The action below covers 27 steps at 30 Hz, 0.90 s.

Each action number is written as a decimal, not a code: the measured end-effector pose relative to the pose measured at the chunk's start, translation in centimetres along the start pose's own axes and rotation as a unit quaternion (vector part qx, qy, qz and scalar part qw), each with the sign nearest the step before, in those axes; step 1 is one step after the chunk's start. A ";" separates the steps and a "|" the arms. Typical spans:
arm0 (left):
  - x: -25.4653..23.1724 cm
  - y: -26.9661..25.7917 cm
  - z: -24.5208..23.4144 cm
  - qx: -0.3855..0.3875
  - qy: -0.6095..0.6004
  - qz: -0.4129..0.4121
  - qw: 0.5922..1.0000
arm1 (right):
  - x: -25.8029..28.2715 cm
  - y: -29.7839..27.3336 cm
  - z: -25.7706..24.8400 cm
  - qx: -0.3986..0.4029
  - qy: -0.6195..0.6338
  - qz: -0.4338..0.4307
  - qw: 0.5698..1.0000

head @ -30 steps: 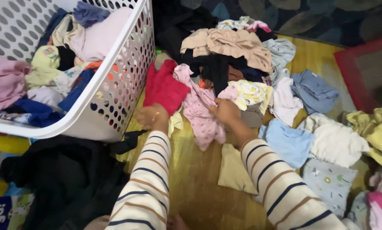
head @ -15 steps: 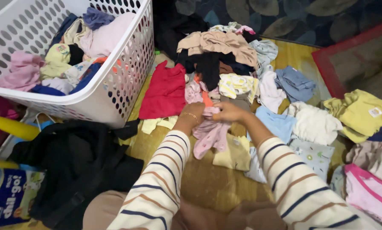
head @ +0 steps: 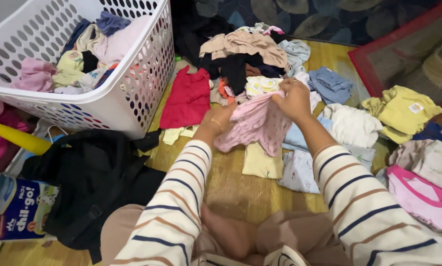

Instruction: Folding a pile of baby and adult clothes while sitting on the floor next to a laundry basket.

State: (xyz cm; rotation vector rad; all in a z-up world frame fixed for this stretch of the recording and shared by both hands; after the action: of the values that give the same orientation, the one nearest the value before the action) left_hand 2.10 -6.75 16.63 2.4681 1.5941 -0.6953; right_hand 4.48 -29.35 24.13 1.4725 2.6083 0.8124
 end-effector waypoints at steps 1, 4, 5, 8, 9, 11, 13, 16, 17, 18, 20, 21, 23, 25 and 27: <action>-0.5 -0.7 -1.3 0.000 0.001 0.000 1.000 | -0.6 0.1 -0.1 -0.001 0.000 0.000 1.000; 0.7 -1.9 -2.8 0.095 0.051 -0.097 0.989 | -3.2 0.1 -1.0 -0.006 0.118 0.071 0.990; 1.6 -2.0 -2.9 0.110 0.042 -0.101 0.988 | -3.8 -0.1 -2.0 -0.017 0.141 0.116 0.983; 6.6 -1.5 -1.5 0.117 -0.049 -0.102 0.987 | -5.5 -0.6 -4.0 -0.046 0.143 0.120 0.981; 8.7 -1.2 -0.6 0.110 -0.130 -0.098 0.980 | -5.6 -0.7 -4.7 -0.062 0.122 0.079 0.987; 10.2 -2.5 -0.9 0.094 -0.212 -0.106 0.967 | -6.7 -0.4 -4.5 0.014 0.114 0.101 0.988; 12.7 -2.9 -0.5 0.077 -0.293 -0.112 0.946 | -7.6 -0.1 -4.5 0.092 0.104 0.122 0.983; 15.0 -4.8 0.3 0.087 -0.256 -0.099 0.958 | -10.4 -1.6 -2.0 0.304 0.124 0.259 0.908; 13.7 -6.0 -0.7 0.088 -0.242 -0.106 0.960 | -11.2 -2.6 -0.5 0.387 0.162 0.263 0.869; 11.6 -6.6 -2.2 0.090 -0.228 -0.113 0.963 | -11.8 -3.8 0.7 0.466 0.198 0.265 0.821; 10.3 -7.9 -3.5 0.094 -0.199 -0.126 0.967 | -11.3 -6.2 1.5 0.556 0.249 0.261 0.749; 9.6 -8.4 -4.0 0.096 -0.185 -0.132 0.969 | -10.5 -8.2 2.0 0.636 0.296 0.252 0.667; 8.6 -10.0 -6.1 0.100 -0.155 -0.145 0.972 | -10.9 -9.5 2.0 0.643 0.287 0.304 0.642; 8.1 -10.6 -6.5 0.106 -0.128 -0.156 0.974 | -11.1 -11.0 2.1 0.649 0.275 0.357 0.613; 8.3 -10.4 -5.7 0.112 -0.099 -0.168 0.974 | -11.0 -11.1 2.6 0.639 0.220 0.356 0.646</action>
State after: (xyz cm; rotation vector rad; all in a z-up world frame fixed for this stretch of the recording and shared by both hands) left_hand -2.56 6.71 19.53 2.1949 1.9666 -1.1880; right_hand 2.50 -41.66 14.41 2.9632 2.8821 -1.3580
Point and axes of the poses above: each hand's wrist, its own y-axis towards the middle knuckle, its own z-axis out of the palm, x = y × z, the point moved 8 cm from there along y, towards the middle knuckle, and after that the axes turned 15 degrees about x, right-handed, at the moved point
